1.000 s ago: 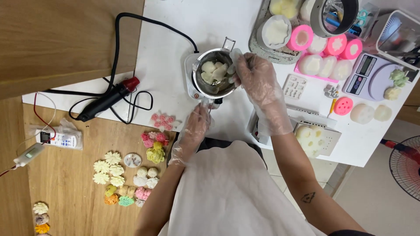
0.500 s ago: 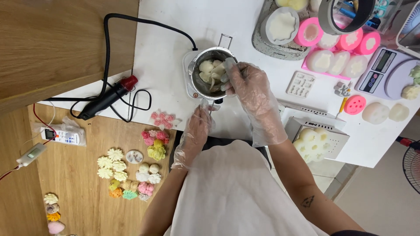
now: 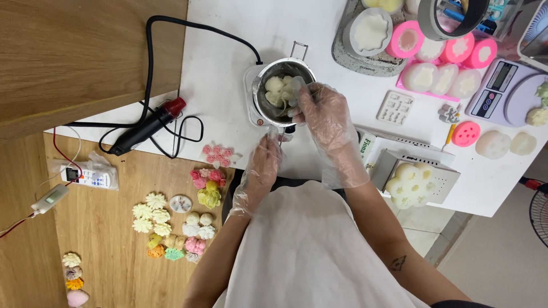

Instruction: Pouring melted wax into flower-shaped silicone molds and preparing wax chunks for melting.

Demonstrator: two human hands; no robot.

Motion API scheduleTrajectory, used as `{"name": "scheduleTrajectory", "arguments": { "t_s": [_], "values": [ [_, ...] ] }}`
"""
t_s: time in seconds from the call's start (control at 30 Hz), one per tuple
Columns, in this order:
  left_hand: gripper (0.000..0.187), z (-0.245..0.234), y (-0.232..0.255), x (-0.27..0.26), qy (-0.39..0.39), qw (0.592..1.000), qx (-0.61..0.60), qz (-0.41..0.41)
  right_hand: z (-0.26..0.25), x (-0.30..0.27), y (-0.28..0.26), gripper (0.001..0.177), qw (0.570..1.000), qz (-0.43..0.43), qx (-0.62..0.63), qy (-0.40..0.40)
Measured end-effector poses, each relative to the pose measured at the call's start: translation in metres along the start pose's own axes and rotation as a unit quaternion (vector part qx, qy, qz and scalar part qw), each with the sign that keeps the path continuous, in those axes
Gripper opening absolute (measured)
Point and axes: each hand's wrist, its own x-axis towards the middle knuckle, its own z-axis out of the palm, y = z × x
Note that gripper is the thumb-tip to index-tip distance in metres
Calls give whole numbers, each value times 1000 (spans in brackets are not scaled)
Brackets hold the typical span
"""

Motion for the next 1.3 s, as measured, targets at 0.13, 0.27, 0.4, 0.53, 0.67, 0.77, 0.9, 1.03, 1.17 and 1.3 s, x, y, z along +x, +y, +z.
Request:
{"name": "scheduleTrajectory", "arguments": {
  "t_s": [0.13,0.27,0.4,0.53,0.67,0.77,0.9,1.03,1.17,1.3],
  "values": [
    [30,-2,1,2,-7,999,-37,-10,7,-5,-7,38,999,-3,31,38],
    [25,6,-2,0,-73,991,-41,-101,4,-11,-10,41,997,-37,19,59],
    [22,-10,10,10,-47,992,-83,-82,3,-14,-17,41,998,-28,-25,55],
    [33,11,-8,-11,-55,998,-6,-36,5,-8,-4,36,997,-46,27,54],
    [48,9,-9,-19,-15,998,51,19,-4,-13,-11,35,988,-92,78,91],
    [51,13,-14,-21,-58,992,102,35,-14,-19,-23,36,983,-128,62,116],
    [51,18,-18,-18,-82,992,90,23,-23,-20,-24,34,984,-134,30,111],
    [49,43,-39,-26,-42,961,252,107,-26,-26,-31,36,988,-130,-41,67],
    [37,24,-19,-5,-69,995,-42,-62,-20,-22,-20,35,989,-117,-90,15],
    [37,-17,18,32,-112,953,-151,-238,-11,-19,-18,34,977,-142,-155,17]
  ]
}}
